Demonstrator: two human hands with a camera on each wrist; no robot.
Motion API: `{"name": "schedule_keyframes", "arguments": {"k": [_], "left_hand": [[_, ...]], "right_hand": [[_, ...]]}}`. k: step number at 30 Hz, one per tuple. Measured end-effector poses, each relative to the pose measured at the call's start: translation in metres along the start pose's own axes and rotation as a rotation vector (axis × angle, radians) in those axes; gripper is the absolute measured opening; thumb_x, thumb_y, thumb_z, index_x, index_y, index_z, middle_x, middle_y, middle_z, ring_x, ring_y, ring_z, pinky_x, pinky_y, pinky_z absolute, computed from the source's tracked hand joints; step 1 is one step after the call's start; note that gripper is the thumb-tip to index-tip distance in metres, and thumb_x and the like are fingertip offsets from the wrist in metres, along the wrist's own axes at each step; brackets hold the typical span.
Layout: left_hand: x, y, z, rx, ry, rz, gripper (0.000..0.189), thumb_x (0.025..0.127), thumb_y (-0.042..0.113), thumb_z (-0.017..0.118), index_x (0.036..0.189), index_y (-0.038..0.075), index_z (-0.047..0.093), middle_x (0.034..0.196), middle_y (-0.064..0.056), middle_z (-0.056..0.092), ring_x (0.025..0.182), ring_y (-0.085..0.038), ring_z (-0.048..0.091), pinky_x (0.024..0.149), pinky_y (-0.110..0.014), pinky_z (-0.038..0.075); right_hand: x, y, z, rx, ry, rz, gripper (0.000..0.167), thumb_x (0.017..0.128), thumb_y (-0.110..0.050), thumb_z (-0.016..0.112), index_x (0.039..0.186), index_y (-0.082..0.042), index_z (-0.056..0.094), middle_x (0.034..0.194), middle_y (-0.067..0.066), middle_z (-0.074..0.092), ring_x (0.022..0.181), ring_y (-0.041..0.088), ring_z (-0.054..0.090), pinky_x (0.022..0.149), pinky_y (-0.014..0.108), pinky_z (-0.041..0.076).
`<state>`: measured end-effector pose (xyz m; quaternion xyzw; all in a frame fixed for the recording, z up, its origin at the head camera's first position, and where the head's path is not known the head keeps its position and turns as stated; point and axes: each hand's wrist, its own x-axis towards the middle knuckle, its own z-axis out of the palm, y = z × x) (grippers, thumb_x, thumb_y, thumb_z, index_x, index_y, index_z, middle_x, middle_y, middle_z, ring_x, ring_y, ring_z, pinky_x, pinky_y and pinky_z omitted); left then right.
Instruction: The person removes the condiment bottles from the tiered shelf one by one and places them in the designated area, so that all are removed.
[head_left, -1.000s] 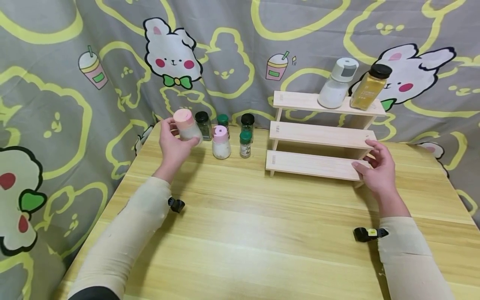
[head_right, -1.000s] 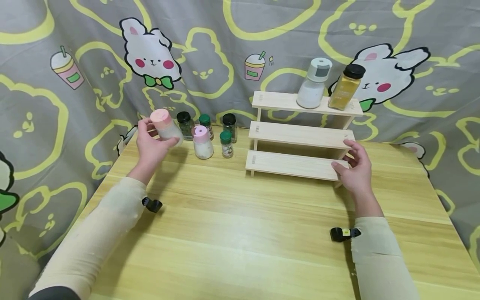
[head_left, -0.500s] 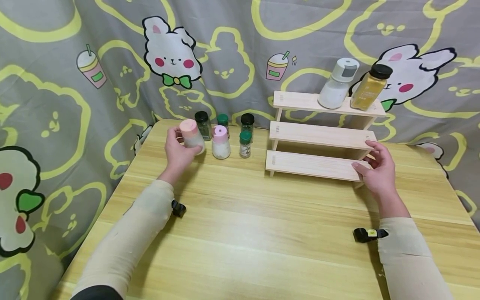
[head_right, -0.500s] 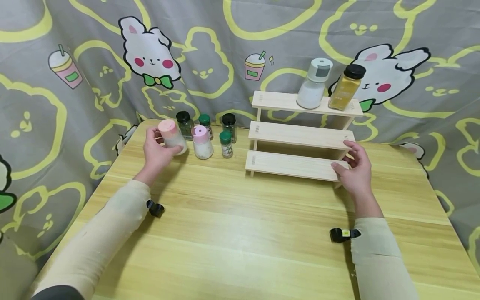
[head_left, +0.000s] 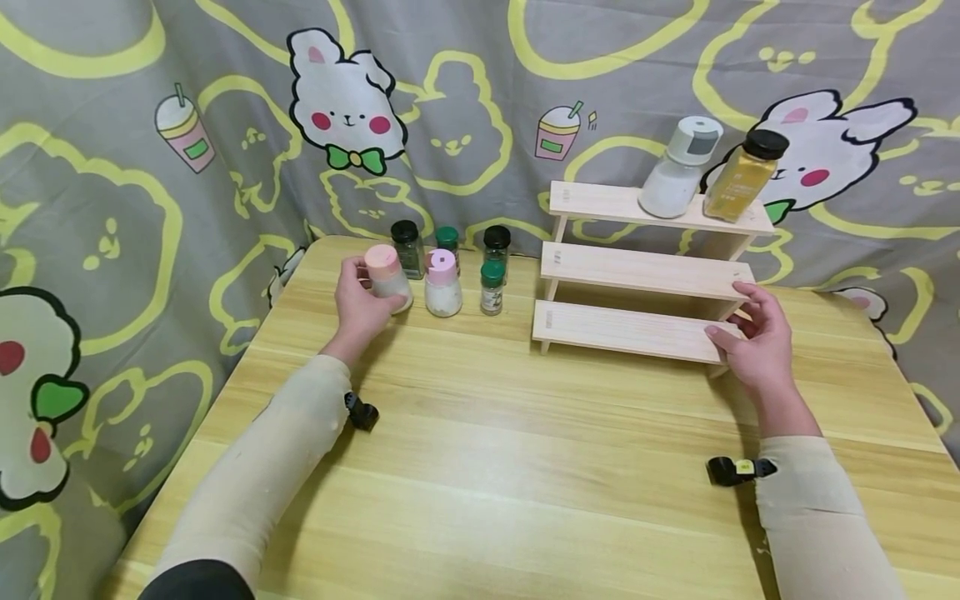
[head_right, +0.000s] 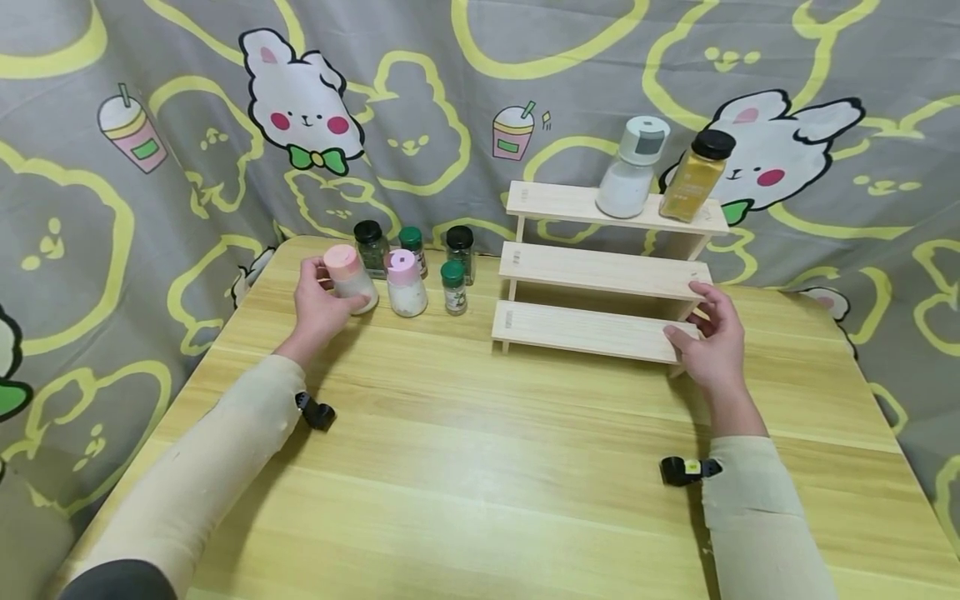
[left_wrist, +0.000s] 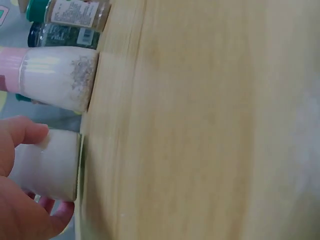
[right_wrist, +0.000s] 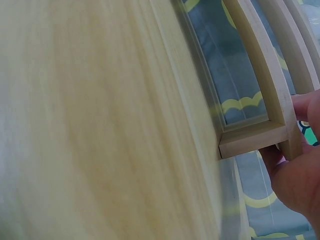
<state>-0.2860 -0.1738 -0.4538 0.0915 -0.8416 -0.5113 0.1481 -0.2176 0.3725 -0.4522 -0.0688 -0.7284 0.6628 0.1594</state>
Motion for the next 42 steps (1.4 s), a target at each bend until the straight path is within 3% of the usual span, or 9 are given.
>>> {"name": "schedule_keyframes", "arguments": {"k": [11, 20, 26, 33, 42], "left_hand": [[0.0, -0.002, 0.001, 0.004, -0.003, 0.005, 0.075, 0.072, 0.003, 0.087, 0.131, 0.006, 0.041, 0.124, -0.015, 0.049, 0.111, -0.03, 0.049, 0.096, -0.042, 0.045], [0.0, -0.004, 0.002, 0.018, -0.01, 0.015, 0.077, 0.073, 0.004, 0.088, 0.132, 0.006, 0.039, 0.125, -0.015, 0.048, 0.112, -0.03, 0.047, 0.098, -0.042, 0.043], [0.0, -0.003, 0.002, 0.048, -0.005, 0.027, 0.084, 0.072, 0.004, 0.088, 0.138, 0.006, 0.036, 0.125, -0.017, 0.047, 0.113, -0.032, 0.047, 0.098, -0.043, 0.043], [-0.005, 0.013, -0.002, 0.073, 0.03, 0.054, 0.091, 0.068, 0.003, 0.088, 0.141, 0.01, 0.035, 0.13, -0.015, 0.04, 0.119, -0.03, 0.043, 0.1, -0.044, 0.041], [-0.005, 0.034, -0.007, 0.043, 0.059, 0.117, 0.092, 0.065, 0.005, 0.089, 0.14, 0.012, 0.036, 0.127, -0.013, 0.041, 0.116, -0.028, 0.044, 0.095, -0.04, 0.043]], "right_hand": [[-0.001, 0.001, -0.002, -0.005, 0.008, 0.01, 0.077, 0.077, 0.026, 0.066, 0.138, -0.021, 0.057, 0.122, -0.001, 0.05, 0.1, 0.016, 0.053, 0.055, 0.015, 0.048], [0.001, 0.004, -0.002, -0.076, 0.018, -0.001, 0.078, 0.078, 0.025, 0.067, 0.139, -0.023, 0.057, 0.122, -0.001, 0.051, 0.1, 0.016, 0.053, 0.063, 0.014, 0.049], [0.002, 0.004, -0.001, -0.039, 0.007, -0.002, 0.078, 0.078, 0.025, 0.067, 0.138, -0.023, 0.057, 0.122, 0.001, 0.051, 0.099, 0.016, 0.053, 0.06, 0.014, 0.05], [0.003, 0.003, -0.001, -0.013, 0.003, 0.002, 0.078, 0.077, 0.026, 0.067, 0.138, -0.022, 0.058, 0.123, 0.004, 0.05, 0.099, 0.016, 0.053, 0.058, 0.015, 0.05], [0.001, 0.002, 0.0, 0.029, -0.006, 0.008, 0.079, 0.076, 0.027, 0.067, 0.137, -0.022, 0.058, 0.121, 0.003, 0.051, 0.099, 0.017, 0.053, 0.055, 0.016, 0.05]]}}
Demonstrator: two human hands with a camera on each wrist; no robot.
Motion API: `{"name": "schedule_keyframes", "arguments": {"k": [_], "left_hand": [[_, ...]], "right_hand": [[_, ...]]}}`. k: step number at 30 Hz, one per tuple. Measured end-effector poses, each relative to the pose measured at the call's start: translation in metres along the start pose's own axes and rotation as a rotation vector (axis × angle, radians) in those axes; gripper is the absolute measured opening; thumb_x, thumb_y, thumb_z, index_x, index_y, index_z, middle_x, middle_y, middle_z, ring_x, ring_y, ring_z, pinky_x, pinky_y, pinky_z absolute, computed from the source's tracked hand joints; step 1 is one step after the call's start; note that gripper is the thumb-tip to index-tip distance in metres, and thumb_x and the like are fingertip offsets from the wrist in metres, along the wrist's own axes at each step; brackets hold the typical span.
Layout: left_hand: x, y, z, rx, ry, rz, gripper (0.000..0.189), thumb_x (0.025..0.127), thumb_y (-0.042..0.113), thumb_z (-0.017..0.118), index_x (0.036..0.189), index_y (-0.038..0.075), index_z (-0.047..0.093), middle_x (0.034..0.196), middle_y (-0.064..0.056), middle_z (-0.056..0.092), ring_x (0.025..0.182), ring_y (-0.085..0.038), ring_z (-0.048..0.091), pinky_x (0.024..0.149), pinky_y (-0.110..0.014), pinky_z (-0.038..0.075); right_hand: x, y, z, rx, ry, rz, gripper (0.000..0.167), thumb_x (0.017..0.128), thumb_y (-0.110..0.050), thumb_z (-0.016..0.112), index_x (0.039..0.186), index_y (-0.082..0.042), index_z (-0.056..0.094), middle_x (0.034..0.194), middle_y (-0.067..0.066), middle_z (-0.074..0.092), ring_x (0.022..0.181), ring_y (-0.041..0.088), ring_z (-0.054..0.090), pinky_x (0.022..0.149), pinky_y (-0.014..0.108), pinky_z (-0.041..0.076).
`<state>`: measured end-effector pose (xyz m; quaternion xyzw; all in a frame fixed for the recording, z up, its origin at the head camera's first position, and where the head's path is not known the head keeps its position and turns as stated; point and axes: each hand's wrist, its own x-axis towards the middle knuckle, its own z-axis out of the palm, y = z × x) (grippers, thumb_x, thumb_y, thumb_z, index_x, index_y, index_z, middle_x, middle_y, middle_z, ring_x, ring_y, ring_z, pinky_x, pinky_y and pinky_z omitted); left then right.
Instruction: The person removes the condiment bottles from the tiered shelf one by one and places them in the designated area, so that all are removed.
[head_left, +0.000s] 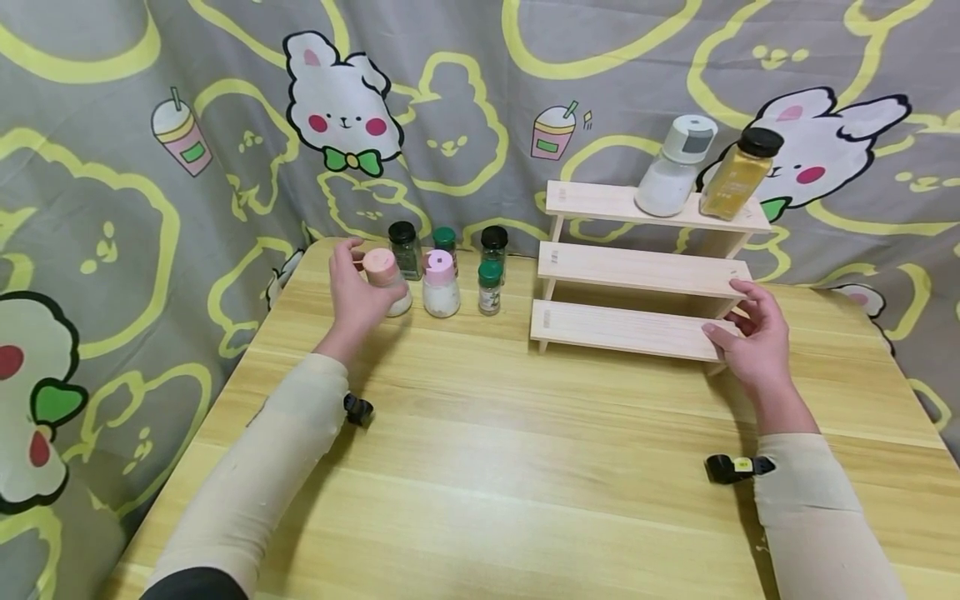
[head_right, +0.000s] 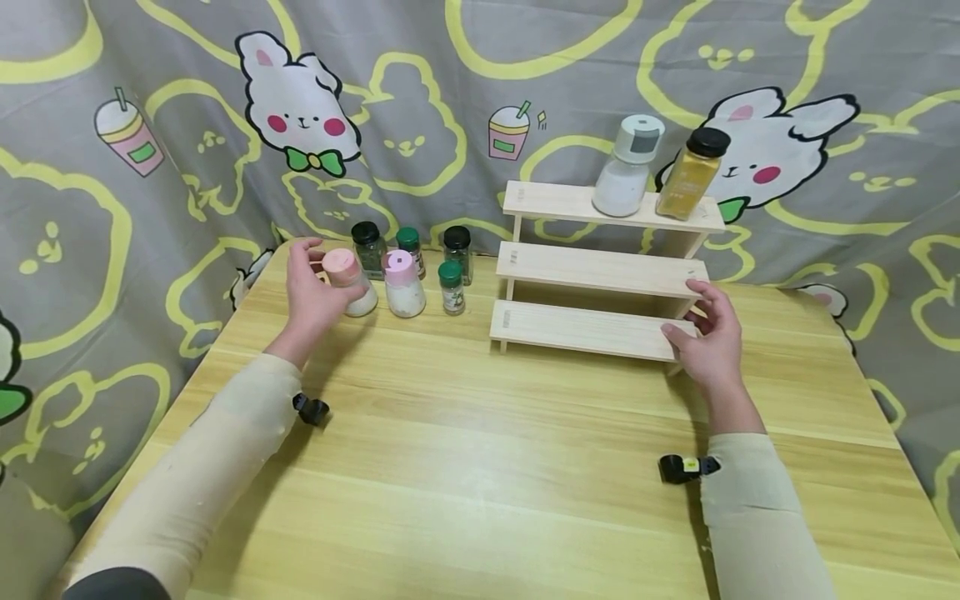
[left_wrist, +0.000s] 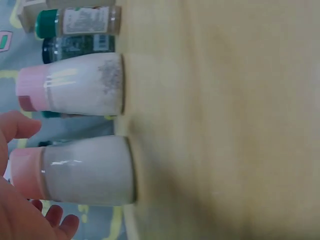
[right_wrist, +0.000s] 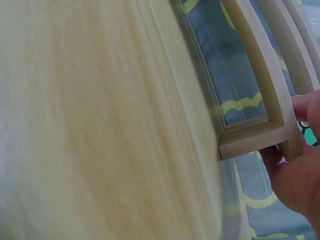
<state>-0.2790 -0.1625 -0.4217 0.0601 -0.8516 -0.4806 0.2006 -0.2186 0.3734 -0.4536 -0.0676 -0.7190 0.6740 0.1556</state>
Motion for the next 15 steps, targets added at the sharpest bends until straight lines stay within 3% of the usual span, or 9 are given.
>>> {"name": "schedule_keyframes", "arguments": {"k": [5, 15], "left_hand": [[0.004, 0.012, -0.004, -0.016, 0.004, 0.037, 0.089, 0.067, 0.008, 0.087, 0.141, 0.015, 0.036, 0.129, -0.011, 0.04, 0.118, -0.028, 0.042, 0.094, -0.04, 0.043], [0.012, 0.033, -0.007, 0.015, 0.008, 0.048, 0.088, 0.073, 0.018, 0.089, 0.142, 0.018, 0.034, 0.131, -0.01, 0.041, 0.12, -0.023, 0.04, 0.096, -0.038, 0.041]], "right_hand": [[-0.001, -0.001, -0.001, -0.018, 0.002, -0.003, 0.078, 0.076, 0.026, 0.067, 0.137, -0.022, 0.058, 0.121, 0.002, 0.051, 0.099, 0.016, 0.053, 0.056, 0.015, 0.05], [0.0, 0.001, -0.002, -0.045, 0.0, -0.001, 0.079, 0.078, 0.025, 0.067, 0.139, -0.023, 0.057, 0.123, 0.003, 0.049, 0.1, 0.016, 0.053, 0.057, 0.015, 0.049]]}}
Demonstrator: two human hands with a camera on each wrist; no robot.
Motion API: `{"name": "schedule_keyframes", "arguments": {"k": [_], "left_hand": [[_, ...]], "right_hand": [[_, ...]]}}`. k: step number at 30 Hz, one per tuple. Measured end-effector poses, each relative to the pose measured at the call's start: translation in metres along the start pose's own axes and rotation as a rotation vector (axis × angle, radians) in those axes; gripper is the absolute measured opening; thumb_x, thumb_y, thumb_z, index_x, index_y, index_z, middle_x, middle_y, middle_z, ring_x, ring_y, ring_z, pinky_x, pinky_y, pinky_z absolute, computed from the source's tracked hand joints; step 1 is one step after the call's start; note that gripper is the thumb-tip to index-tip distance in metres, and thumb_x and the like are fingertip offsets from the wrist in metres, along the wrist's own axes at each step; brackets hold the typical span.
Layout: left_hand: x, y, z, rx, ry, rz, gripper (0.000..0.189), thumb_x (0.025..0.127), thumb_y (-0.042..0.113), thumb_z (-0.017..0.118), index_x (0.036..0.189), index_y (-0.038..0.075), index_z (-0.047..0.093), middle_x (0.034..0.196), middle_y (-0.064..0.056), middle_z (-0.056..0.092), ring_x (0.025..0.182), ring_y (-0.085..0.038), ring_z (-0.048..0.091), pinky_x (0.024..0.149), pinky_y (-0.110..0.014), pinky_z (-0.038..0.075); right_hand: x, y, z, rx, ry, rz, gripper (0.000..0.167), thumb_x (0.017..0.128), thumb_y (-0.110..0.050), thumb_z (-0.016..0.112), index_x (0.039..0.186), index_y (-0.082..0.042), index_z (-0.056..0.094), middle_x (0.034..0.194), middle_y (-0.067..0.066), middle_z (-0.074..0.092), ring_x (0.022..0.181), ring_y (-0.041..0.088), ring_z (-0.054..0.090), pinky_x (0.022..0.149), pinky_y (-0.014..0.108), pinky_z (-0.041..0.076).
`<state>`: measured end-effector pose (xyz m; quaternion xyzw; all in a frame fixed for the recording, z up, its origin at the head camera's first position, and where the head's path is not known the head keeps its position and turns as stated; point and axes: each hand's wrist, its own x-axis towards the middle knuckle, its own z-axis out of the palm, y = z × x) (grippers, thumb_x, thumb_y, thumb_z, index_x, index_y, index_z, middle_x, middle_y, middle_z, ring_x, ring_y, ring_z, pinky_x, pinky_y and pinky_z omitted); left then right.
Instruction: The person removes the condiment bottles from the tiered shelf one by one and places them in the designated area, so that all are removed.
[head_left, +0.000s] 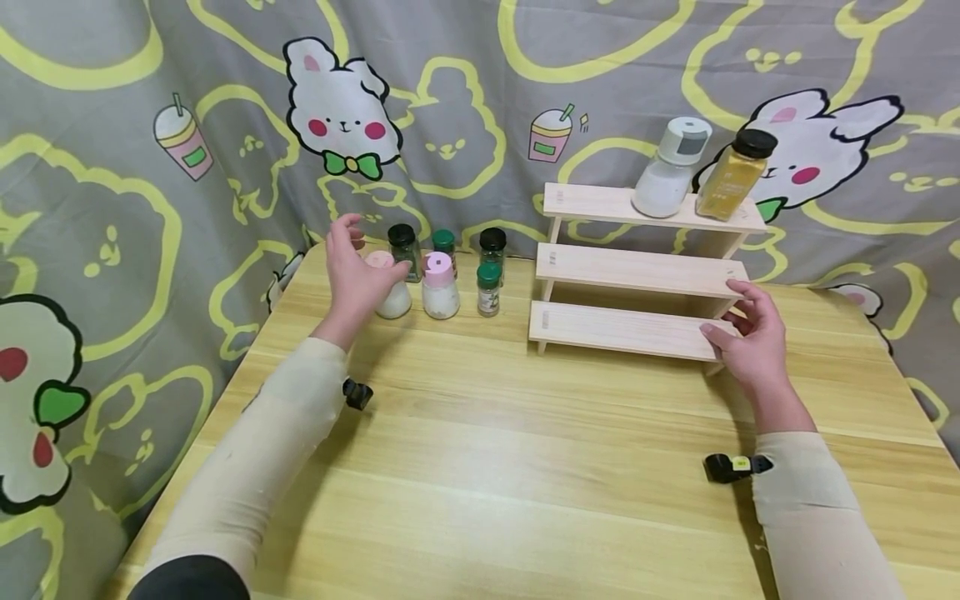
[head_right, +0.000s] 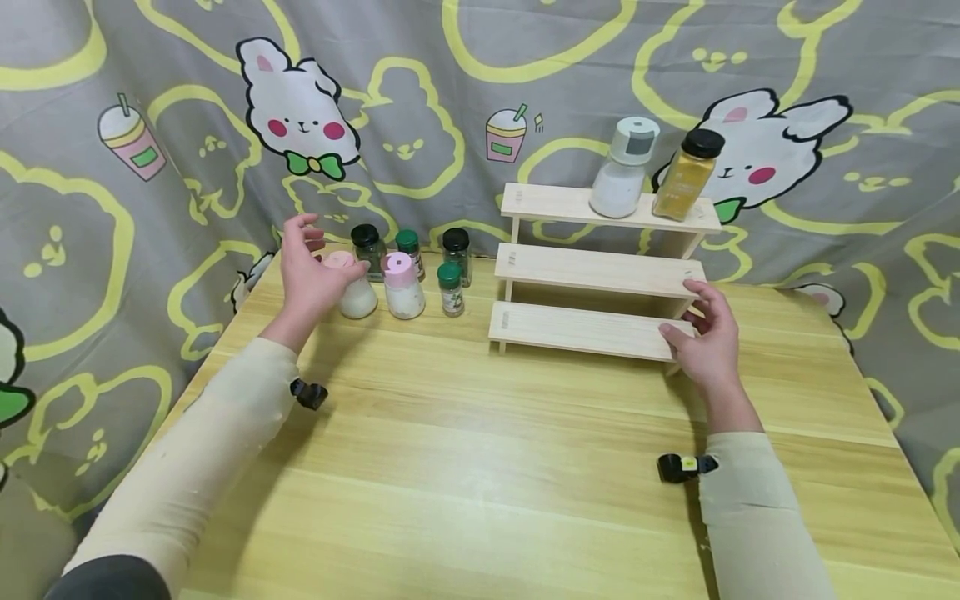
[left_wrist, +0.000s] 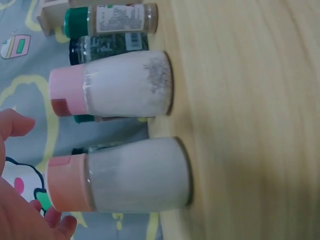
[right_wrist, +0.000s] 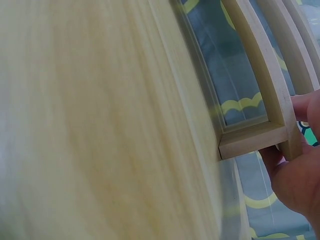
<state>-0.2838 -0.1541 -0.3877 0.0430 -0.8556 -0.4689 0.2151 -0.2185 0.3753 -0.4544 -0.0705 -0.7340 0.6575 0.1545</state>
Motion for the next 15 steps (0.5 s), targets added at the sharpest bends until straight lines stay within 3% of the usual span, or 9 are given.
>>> {"name": "schedule_keyframes", "arguments": {"k": [8, 15], "left_hand": [[0.002, 0.018, 0.007, -0.018, 0.001, 0.042, 0.088, 0.072, 0.023, 0.089, 0.142, 0.018, 0.035, 0.131, -0.011, 0.043, 0.12, -0.026, 0.042, 0.095, -0.037, 0.041], [0.008, 0.035, 0.015, -0.035, -0.016, 0.059, 0.086, 0.075, 0.028, 0.088, 0.142, 0.02, 0.035, 0.131, -0.006, 0.042, 0.121, -0.02, 0.043, 0.097, -0.03, 0.041]], "right_hand": [[-0.001, 0.001, 0.001, -0.003, 0.001, -0.005, 0.079, 0.077, 0.026, 0.067, 0.139, -0.022, 0.057, 0.124, 0.006, 0.05, 0.1, 0.017, 0.053, 0.058, 0.015, 0.05], [-0.001, -0.001, 0.002, 0.012, 0.005, -0.001, 0.079, 0.077, 0.026, 0.067, 0.139, -0.023, 0.057, 0.126, 0.011, 0.049, 0.1, 0.018, 0.053, 0.056, 0.016, 0.049]]}}
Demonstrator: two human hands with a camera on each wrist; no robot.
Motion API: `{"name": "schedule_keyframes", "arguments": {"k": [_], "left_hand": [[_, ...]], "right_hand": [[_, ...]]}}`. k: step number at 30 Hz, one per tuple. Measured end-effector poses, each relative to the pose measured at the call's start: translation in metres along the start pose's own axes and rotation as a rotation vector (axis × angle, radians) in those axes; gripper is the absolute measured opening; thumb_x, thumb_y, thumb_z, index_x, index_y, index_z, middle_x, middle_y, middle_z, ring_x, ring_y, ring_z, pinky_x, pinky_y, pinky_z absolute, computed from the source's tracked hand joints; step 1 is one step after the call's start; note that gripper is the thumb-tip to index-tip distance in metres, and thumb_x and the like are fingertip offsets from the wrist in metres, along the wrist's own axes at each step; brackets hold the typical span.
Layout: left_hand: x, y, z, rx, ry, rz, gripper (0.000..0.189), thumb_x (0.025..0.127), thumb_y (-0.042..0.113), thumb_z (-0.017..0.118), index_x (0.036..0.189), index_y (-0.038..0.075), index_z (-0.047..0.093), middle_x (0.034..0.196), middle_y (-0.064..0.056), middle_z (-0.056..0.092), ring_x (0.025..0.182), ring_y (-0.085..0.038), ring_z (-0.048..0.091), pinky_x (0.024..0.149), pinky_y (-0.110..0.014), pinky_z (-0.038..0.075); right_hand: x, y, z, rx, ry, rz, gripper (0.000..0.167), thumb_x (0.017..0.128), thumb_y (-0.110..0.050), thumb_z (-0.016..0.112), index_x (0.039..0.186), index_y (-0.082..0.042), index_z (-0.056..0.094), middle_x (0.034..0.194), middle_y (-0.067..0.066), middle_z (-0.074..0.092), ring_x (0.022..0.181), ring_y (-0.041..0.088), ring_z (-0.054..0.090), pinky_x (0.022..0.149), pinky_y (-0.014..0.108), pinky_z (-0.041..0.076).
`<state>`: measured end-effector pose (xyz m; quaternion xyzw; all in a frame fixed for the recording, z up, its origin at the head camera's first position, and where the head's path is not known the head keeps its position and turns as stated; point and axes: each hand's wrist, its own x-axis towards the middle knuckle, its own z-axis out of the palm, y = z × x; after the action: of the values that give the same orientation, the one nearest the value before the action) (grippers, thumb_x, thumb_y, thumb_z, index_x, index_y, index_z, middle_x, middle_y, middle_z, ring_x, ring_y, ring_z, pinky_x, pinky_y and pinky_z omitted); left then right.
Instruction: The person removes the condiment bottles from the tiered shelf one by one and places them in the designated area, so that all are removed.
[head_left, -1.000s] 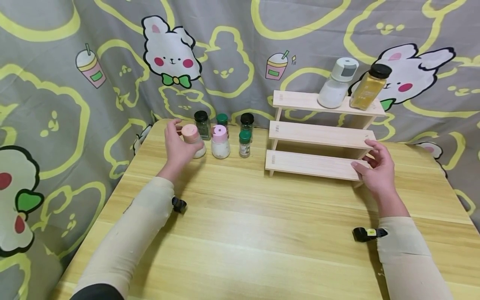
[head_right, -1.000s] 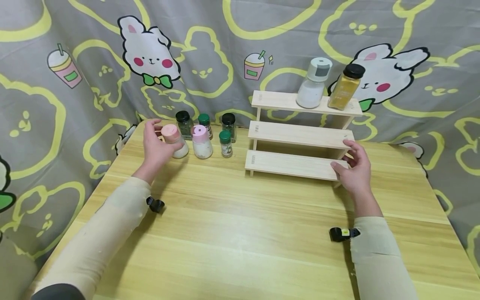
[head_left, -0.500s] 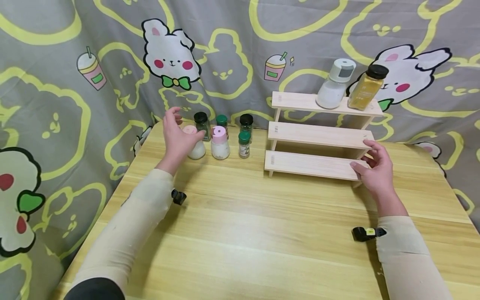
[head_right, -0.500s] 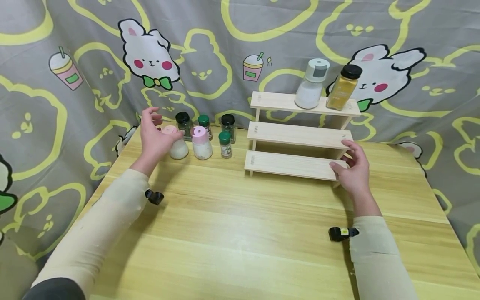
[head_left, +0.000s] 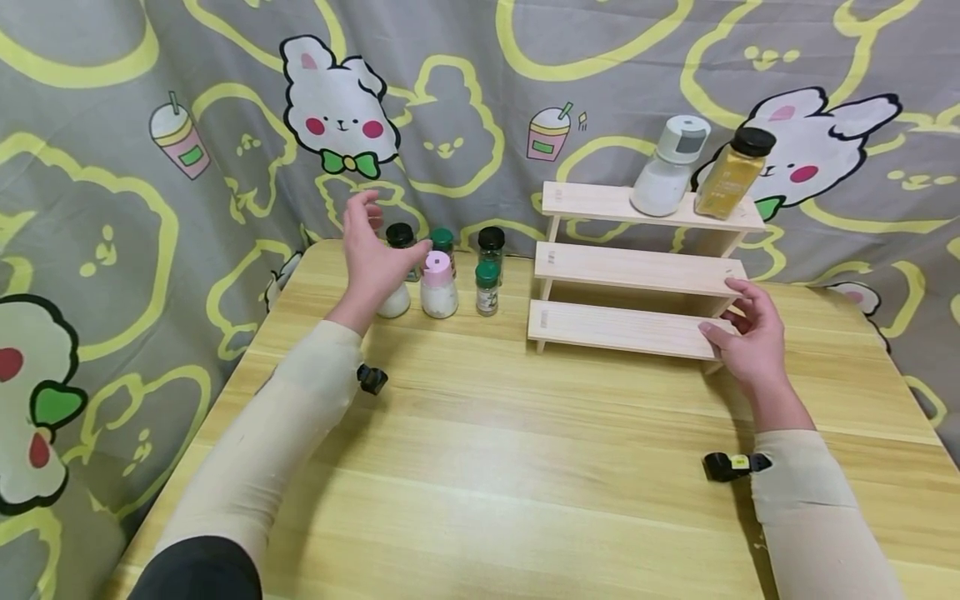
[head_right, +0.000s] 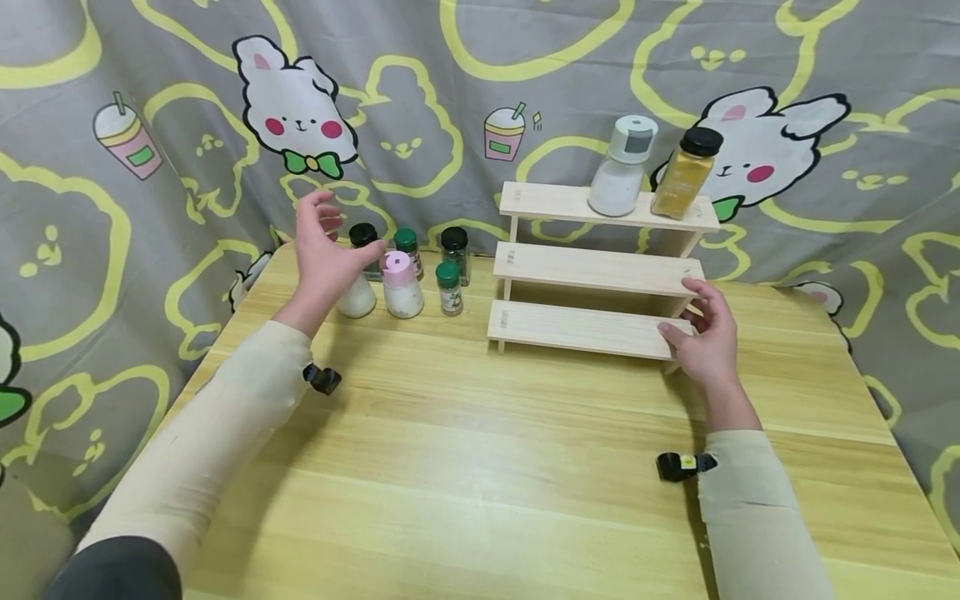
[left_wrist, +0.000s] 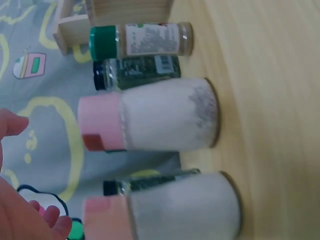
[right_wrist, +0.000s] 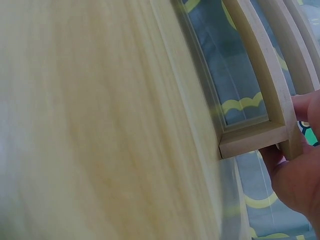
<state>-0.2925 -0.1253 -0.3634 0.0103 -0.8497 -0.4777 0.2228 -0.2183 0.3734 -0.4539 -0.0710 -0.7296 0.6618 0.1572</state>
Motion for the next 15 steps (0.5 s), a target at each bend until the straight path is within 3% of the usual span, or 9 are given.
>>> {"name": "schedule_keyframes", "arguments": {"k": [6, 9, 15], "left_hand": [[0.005, 0.017, 0.011, -0.055, -0.036, 0.027, 0.086, 0.074, 0.03, 0.089, 0.142, 0.02, 0.036, 0.128, -0.002, 0.043, 0.119, -0.017, 0.045, 0.096, -0.026, 0.041], [0.006, 0.023, 0.018, -0.119, -0.065, 0.042, 0.088, 0.073, 0.028, 0.09, 0.143, 0.018, 0.036, 0.128, -0.003, 0.043, 0.118, -0.018, 0.047, 0.097, -0.024, 0.041], [0.004, 0.03, 0.029, -0.278, -0.109, 0.011, 0.09, 0.073, 0.022, 0.091, 0.144, 0.016, 0.035, 0.13, -0.005, 0.044, 0.118, -0.014, 0.048, 0.099, -0.027, 0.042]], "right_hand": [[0.0, -0.001, 0.001, -0.031, 0.005, 0.001, 0.079, 0.078, 0.025, 0.067, 0.139, -0.023, 0.057, 0.126, 0.011, 0.049, 0.099, 0.018, 0.052, 0.055, 0.016, 0.048], [0.0, -0.001, 0.001, -0.043, 0.006, 0.001, 0.079, 0.078, 0.025, 0.067, 0.14, -0.023, 0.056, 0.126, 0.009, 0.05, 0.1, 0.019, 0.052, 0.054, 0.016, 0.048], [0.0, -0.002, 0.001, -0.073, 0.01, -0.005, 0.079, 0.078, 0.025, 0.067, 0.141, -0.023, 0.056, 0.127, 0.009, 0.05, 0.1, 0.019, 0.052, 0.055, 0.016, 0.048]]}}
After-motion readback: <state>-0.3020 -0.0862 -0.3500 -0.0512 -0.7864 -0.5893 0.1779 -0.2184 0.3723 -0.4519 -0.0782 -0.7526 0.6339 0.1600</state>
